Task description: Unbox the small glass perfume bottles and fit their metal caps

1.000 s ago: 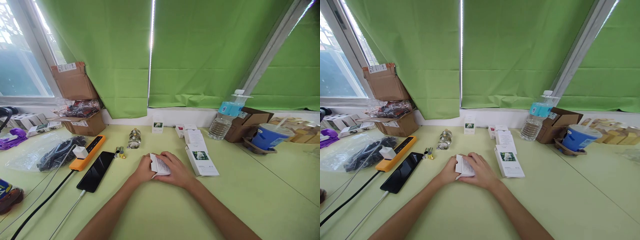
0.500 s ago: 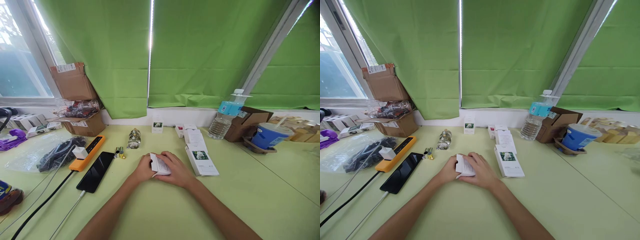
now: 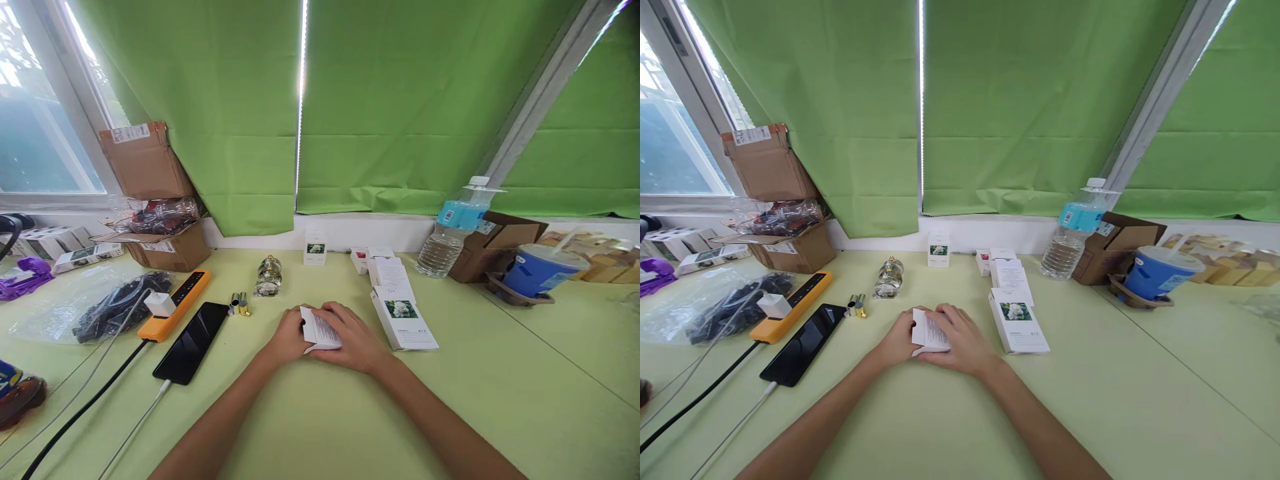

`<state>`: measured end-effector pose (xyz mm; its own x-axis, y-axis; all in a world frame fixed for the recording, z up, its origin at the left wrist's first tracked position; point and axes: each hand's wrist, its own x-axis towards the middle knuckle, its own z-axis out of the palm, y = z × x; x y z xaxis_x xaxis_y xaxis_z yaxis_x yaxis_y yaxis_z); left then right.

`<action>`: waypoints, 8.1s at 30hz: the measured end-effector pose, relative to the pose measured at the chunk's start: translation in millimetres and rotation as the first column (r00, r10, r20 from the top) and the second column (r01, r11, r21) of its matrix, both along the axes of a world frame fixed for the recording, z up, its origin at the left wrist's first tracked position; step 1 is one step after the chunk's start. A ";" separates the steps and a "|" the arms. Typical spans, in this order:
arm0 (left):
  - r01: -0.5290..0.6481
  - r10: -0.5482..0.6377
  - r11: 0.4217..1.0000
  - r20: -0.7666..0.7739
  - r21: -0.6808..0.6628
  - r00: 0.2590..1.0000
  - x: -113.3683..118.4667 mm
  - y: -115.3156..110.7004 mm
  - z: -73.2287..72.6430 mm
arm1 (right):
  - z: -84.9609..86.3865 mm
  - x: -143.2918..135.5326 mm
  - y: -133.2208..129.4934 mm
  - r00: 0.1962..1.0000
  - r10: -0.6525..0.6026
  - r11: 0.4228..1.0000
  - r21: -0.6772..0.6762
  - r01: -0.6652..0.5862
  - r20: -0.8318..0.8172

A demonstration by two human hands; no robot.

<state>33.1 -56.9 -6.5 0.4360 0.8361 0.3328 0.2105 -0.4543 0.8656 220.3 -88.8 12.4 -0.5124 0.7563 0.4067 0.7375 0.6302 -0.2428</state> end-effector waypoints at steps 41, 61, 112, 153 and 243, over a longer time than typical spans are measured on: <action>0.027 -0.027 1.000 0.047 -0.012 0.999 -23.1 20.4 1.2 | -2.3 26.3 15.3 0.998 -0.063 0.998 -0.003 0.063 0.031; 0.005 -0.002 1.000 -0.075 0.029 0.997 -38.5 17.2 10.5 | 0.0 27.1 13.5 0.994 -0.081 0.996 -0.027 0.083 0.073; -0.054 0.061 0.997 -0.115 0.060 0.991 -45.8 24.4 0.5 | 4.1 29.4 13.4 0.973 -0.220 0.965 0.160 0.207 0.070; -0.052 0.057 0.998 -0.124 0.044 0.991 -45.5 18.9 9.5 | 19.1 139.9 20.4 0.363 -0.801 0.330 0.154 0.931 -0.477; 0.243 -0.248 0.953 -0.006 -0.181 0.969 -39.6 19.5 16.2 | -4.5 -14.9 -0.6 0.949 -0.059 0.971 -0.239 -0.017 -0.309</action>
<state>-6.5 -37.4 9.7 0.6425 0.7464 0.1734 0.1373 -0.3348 0.9322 205.4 -89.4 7.9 -0.3713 0.8590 0.3524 0.6128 0.5119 -0.6021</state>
